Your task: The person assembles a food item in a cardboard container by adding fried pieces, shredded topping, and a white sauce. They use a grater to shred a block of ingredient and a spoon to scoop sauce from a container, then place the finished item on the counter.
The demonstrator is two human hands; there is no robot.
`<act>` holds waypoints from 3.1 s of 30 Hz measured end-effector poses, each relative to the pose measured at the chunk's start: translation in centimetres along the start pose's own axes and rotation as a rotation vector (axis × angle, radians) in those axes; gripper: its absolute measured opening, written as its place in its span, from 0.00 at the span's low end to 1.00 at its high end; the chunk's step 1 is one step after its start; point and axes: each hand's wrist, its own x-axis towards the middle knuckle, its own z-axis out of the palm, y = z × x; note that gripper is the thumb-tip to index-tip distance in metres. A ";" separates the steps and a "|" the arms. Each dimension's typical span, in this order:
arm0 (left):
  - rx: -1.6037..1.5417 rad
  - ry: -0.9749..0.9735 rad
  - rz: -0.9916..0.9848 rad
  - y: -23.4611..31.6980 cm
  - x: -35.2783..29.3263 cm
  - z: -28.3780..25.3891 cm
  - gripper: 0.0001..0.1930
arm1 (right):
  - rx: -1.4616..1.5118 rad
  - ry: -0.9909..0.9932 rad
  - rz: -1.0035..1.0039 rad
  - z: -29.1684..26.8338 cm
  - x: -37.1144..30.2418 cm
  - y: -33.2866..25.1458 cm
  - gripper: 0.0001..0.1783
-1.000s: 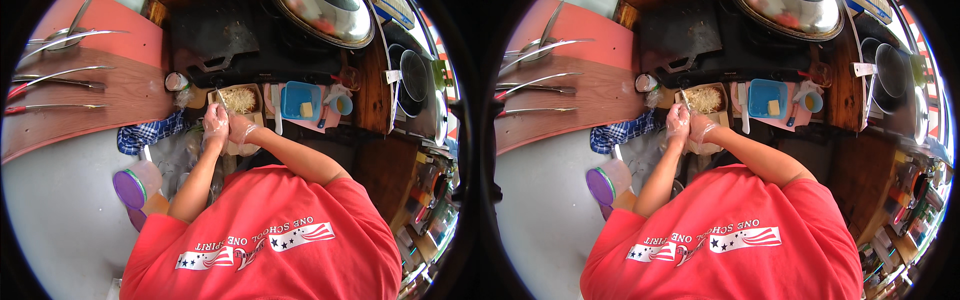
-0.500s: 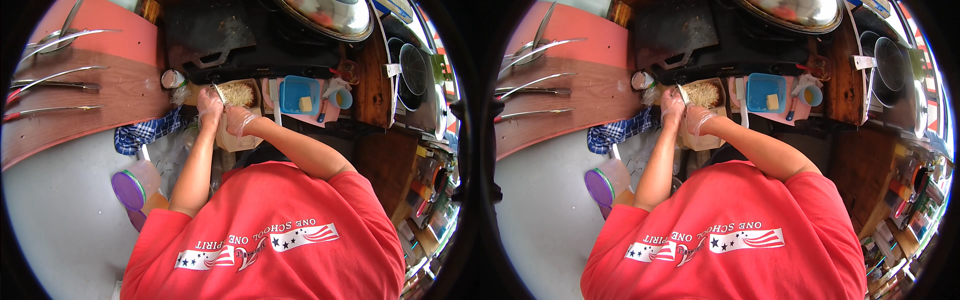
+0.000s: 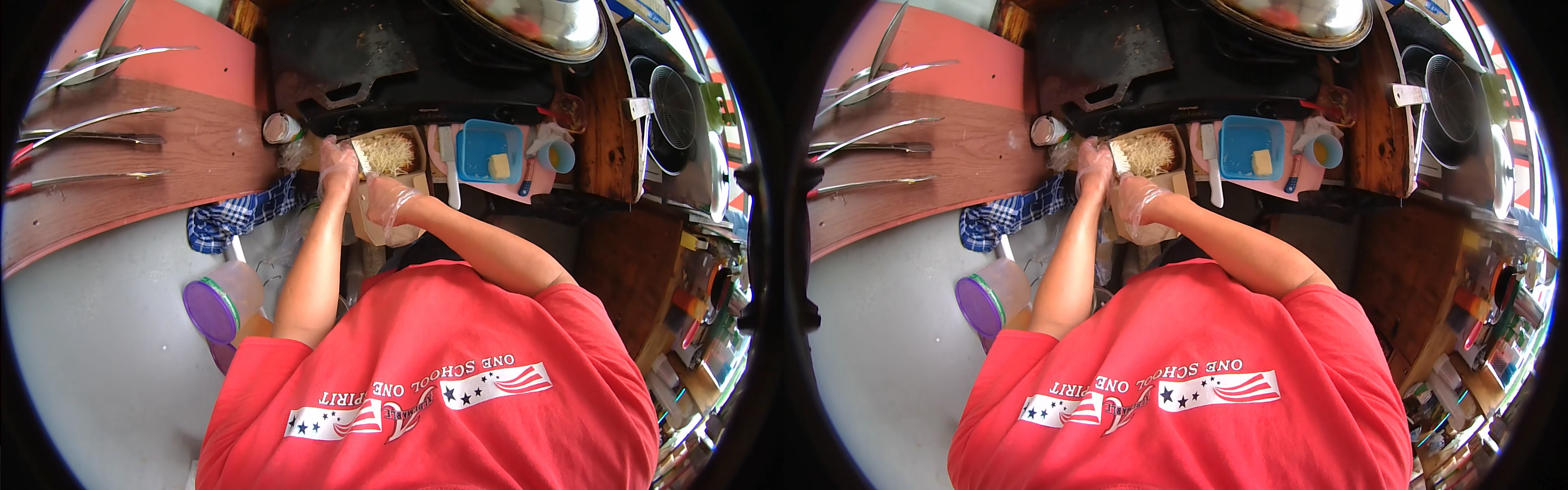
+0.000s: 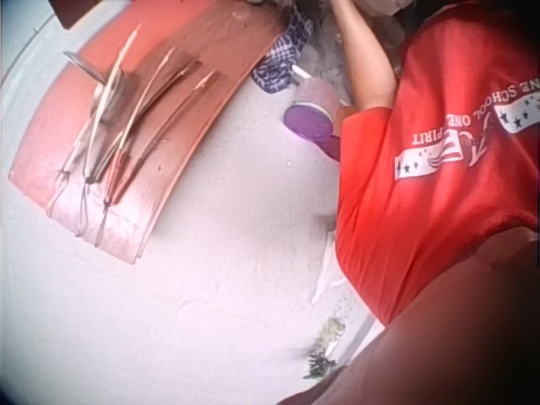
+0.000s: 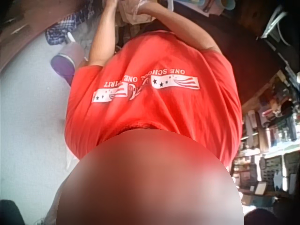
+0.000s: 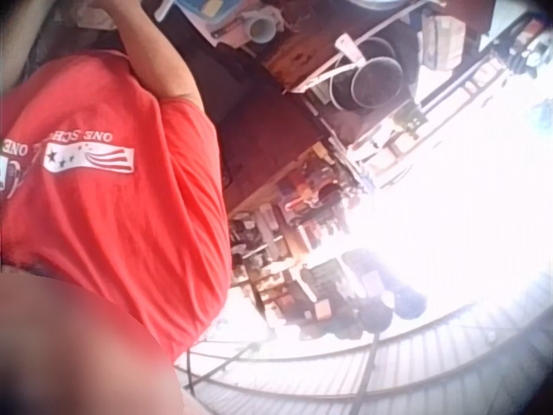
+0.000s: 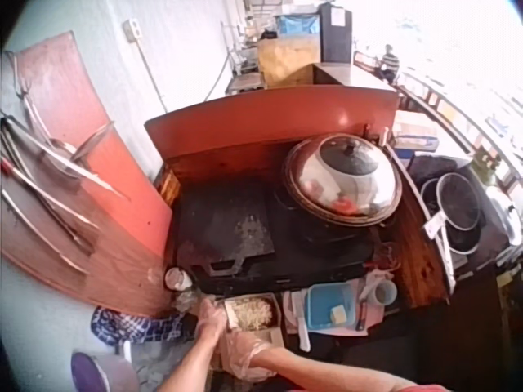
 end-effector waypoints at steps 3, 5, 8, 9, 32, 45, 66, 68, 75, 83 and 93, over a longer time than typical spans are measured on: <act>0.051 -0.050 -0.030 -0.6 1.4 0.2 0.25 | 0.138 0.068 0.057 0.7 0.0 -0.2 0.12; 0.021 -0.081 -0.051 -0.9 2.5 0.0 0.25 | 0.222 0.079 0.099 0.9 -0.1 -0.3 0.14; -0.002 -0.030 -0.104 -1.1 3.4 0.0 0.29 | 0.379 0.088 0.208 0.8 -0.6 -0.5 0.21; 0.028 -0.014 -0.097 -1.1 3.6 0.0 0.29 | 0.411 0.081 0.230 0.7 -0.9 -0.4 0.23; -0.178 0.067 -0.037 -8.5 2.5 -0.4 0.24 | 0.149 0.221 0.081 9.1 -0.8 10.2 0.11; -0.100 -0.156 0.067 -3.5 -2.8 0.5 0.22 | 0.668 0.187 0.492 1.5 -3.5 5.7 0.28; -0.299 -0.117 0.290 5.5 -1.8 1.4 0.28 | 0.112 0.129 0.492 -3.8 -7.7 2.5 0.16; -0.887 -0.340 0.121 5.1 -2.1 1.8 0.29 | 0.101 0.154 0.539 -3.9 -8.1 2.4 0.16; -0.096 0.057 0.375 7.2 -1.6 2.4 0.26 | 0.097 0.072 0.476 -2.6 -10.3 3.7 0.19; 0.474 -0.357 0.868 18.2 -8.3 10.8 0.20 | 0.165 0.329 0.231 2.8 -12.1 5.5 0.21; 0.216 -0.265 0.970 14.6 -6.6 2.4 0.21 | 0.152 0.196 0.366 0.4 -11.5 6.7 0.15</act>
